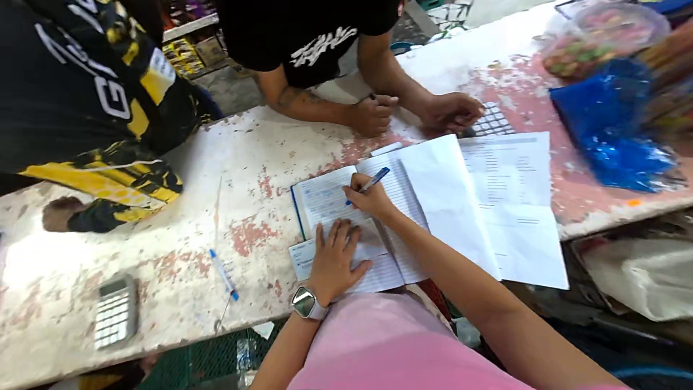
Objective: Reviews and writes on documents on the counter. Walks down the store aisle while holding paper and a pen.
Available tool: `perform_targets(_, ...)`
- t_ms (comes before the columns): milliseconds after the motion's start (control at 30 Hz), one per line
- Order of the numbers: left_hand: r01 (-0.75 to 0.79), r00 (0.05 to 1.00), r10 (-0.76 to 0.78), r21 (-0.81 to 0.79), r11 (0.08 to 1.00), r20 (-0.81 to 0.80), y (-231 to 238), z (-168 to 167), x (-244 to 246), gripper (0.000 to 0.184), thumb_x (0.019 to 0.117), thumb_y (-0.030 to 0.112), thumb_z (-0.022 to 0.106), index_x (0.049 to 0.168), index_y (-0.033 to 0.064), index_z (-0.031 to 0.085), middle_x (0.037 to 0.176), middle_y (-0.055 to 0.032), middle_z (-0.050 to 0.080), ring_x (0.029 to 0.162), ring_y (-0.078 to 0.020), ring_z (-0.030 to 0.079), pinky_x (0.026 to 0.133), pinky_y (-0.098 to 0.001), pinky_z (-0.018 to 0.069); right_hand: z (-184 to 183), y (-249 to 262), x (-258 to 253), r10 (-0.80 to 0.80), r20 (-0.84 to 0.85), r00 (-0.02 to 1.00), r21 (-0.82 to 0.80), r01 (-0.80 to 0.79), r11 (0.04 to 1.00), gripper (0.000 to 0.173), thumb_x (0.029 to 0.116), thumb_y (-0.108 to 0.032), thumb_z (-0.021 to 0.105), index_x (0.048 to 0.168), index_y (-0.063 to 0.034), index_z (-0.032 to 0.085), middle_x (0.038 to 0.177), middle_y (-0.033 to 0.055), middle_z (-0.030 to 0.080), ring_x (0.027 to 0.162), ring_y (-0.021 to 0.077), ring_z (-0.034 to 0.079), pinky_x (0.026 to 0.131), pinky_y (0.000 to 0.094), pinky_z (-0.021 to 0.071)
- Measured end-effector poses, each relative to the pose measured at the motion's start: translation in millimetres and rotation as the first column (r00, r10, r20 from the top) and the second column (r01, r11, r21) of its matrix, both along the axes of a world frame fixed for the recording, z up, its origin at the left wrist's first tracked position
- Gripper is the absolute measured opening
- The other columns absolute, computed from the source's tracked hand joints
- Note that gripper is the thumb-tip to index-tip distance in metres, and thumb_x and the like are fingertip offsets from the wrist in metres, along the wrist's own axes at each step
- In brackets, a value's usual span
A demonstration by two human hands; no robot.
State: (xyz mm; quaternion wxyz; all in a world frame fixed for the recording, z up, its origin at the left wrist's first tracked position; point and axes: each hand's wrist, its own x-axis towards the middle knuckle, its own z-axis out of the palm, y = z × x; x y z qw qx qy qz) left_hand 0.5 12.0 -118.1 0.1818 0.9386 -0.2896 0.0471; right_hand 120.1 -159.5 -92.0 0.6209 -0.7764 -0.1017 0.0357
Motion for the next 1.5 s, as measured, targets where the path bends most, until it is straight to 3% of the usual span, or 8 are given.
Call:
perform_targets(133,0.007,1.000,-0.007,0.003,1.000,-0.028,-0.5,2.6,0.3,0.071,0.0980,0.063,0.048,0.144,0.0104,0.058,0.153,-0.0162,0.051,0.145,-0.0397,0.043,0.116,-0.0720,0.0241,-2.2,1.4,-1.0,0.003,0.090,0.996,-0.091,0.005,0.996,0.025,0.0933,-0.004,0.062,0.072,-0.0002,0.050,0.060,0.0032,0.051,0.051,0.0071,0.053,0.052,0.0228,0.0496)
perform_targets(233,0.006,0.999,-0.006,0.003,1.000,-0.044,-1.3,2.8,-0.1,0.071,0.0980,0.063,0.047,0.145,0.0102,0.057,0.153,-0.0162,0.050,0.145,-0.0394,0.043,0.116,-0.0717,0.0239,-3.6,3.6,-3.1,0.020,0.173,0.985,-0.172,0.011,0.985,0.024,0.0911,-0.002,0.063,0.071,0.0027,0.051,0.064,0.0072,0.050,0.057,0.0111,0.049,0.055,0.0261,0.0436)
perform_targets(667,0.011,1.000,-0.011,0.016,1.000,-0.006,-0.9,0.6,0.6,0.072,0.0979,0.064,0.046,0.144,0.0097,0.058,0.152,-0.0160,0.052,0.144,-0.0393,0.044,0.116,-0.0714,0.0250,-4.6,4.5,-4.2,0.001,0.231,0.973,-0.188,0.044,0.981,0.026,0.0903,0.002,0.059,0.068,0.0011,0.047,0.063,0.0055,0.046,0.058,0.0092,0.045,0.055,0.0235,0.0389)
perform_targets(967,0.008,1.000,-0.008,0.002,1.000,-0.013,-1.7,1.4,0.6,0.071,0.0979,0.063,0.048,0.143,0.0094,0.059,0.152,-0.0157,0.052,0.144,-0.0386,0.045,0.116,-0.0716,0.0250,-8.5,1.9,-4.3,0.013,0.241,0.971,-0.123,0.017,0.992,0.023,0.0884,0.003,0.058,0.068,0.0008,0.047,0.063,0.0048,0.046,0.058,0.0083,0.044,0.055,0.0229,0.0383)
perform_targets(1100,0.007,1.000,-0.007,0.003,1.000,-0.013,-0.1,1.2,-0.3,0.072,0.0980,0.064,0.046,0.143,0.0093,0.058,0.152,-0.0166,0.052,0.144,-0.0403,0.044,0.115,-0.0725,0.0246,-6.3,2.2,-3.0,-0.043,0.170,0.984,-0.020,0.047,0.999,0.026,0.0904,0.002,0.058,0.069,-0.0030,0.045,0.058,-0.0003,0.044,0.052,0.0035,0.043,0.052,0.0187,0.0386)
perform_targets(1233,0.015,1.000,-0.014,-0.018,1.000,0.021,-0.1,-2.2,0.9,0.074,0.0978,0.067,0.042,0.141,0.0090,0.061,0.149,-0.0176,0.054,0.142,-0.0414,0.047,0.114,-0.0727,0.0249,-1.5,4.0,-5.5,-0.048,0.239,0.970,-0.085,0.070,0.994,0.019,0.0872,0.004,0.061,0.070,0.0069,0.053,0.065,0.0108,0.053,0.059,0.0144,0.051,0.056,0.0294,0.0453)
perform_targets(1500,0.014,1.000,-0.014,0.004,1.000,0.018,0.6,-0.2,0.9,0.075,0.0988,0.067,0.040,0.141,0.0084,0.061,0.149,-0.0178,0.054,0.141,-0.0411,0.047,0.115,-0.0711,0.0255,-15.9,0.9,-2.0,-0.068,0.288,0.955,-0.021,0.077,0.997,0.025,0.0878,-0.001,0.060,0.066,-0.0010,0.049,0.060,0.0039,0.047,0.053,0.0077,0.044,0.051,0.0224,0.0383)
